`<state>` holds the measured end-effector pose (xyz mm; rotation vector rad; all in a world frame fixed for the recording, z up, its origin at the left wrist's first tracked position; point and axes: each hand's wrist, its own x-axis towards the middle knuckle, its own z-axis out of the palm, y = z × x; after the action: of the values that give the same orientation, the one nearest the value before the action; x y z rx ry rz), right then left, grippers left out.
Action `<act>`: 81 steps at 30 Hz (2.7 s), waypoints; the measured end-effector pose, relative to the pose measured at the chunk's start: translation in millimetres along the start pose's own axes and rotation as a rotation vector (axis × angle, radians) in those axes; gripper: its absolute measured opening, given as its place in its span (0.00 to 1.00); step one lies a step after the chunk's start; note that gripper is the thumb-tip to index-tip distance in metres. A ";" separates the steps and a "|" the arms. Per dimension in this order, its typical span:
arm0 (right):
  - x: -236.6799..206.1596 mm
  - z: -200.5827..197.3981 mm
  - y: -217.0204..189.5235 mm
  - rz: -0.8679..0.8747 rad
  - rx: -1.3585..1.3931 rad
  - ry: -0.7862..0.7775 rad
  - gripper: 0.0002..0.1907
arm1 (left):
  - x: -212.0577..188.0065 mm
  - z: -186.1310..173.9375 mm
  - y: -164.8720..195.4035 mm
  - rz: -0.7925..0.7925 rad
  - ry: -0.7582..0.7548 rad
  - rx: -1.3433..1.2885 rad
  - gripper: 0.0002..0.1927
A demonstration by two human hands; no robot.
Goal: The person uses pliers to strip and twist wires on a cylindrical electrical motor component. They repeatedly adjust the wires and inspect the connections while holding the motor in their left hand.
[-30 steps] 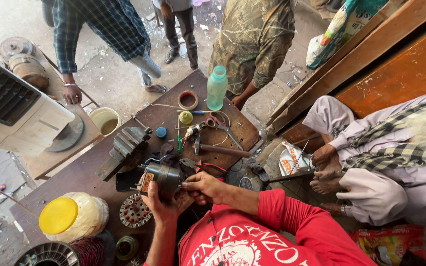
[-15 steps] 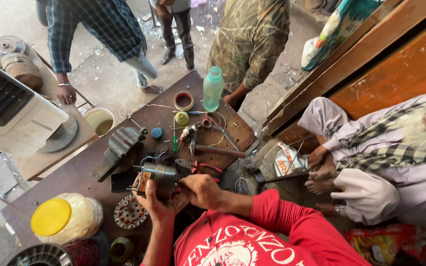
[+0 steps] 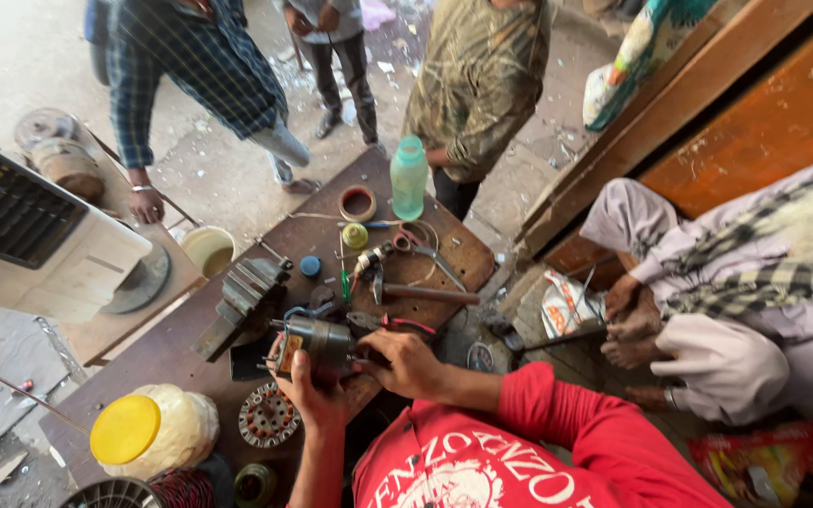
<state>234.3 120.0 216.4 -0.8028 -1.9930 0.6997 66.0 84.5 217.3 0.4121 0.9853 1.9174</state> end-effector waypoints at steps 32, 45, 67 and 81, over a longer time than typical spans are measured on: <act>11.2 0.7 -2.6 -0.053 -0.059 -0.070 0.13 | 10.6 6.9 -8.2 0.038 0.034 0.037 0.32; -19.3 24.8 112.5 0.091 0.079 -0.280 0.17 | 16.9 -34.0 -27.0 -0.277 0.009 -0.030 0.17; -10.4 -41.9 45.7 0.323 0.372 -0.527 0.33 | 7.4 -90.5 25.5 -0.600 0.004 -0.325 0.27; 39.5 -40.1 -24.1 -0.067 0.217 -0.453 0.34 | 6.8 -82.9 -6.0 -0.637 -0.002 -0.161 0.25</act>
<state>245.2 141.2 272.8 -0.4719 -2.2769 1.1130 14.1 52.9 160.1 -0.0044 0.8242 1.3982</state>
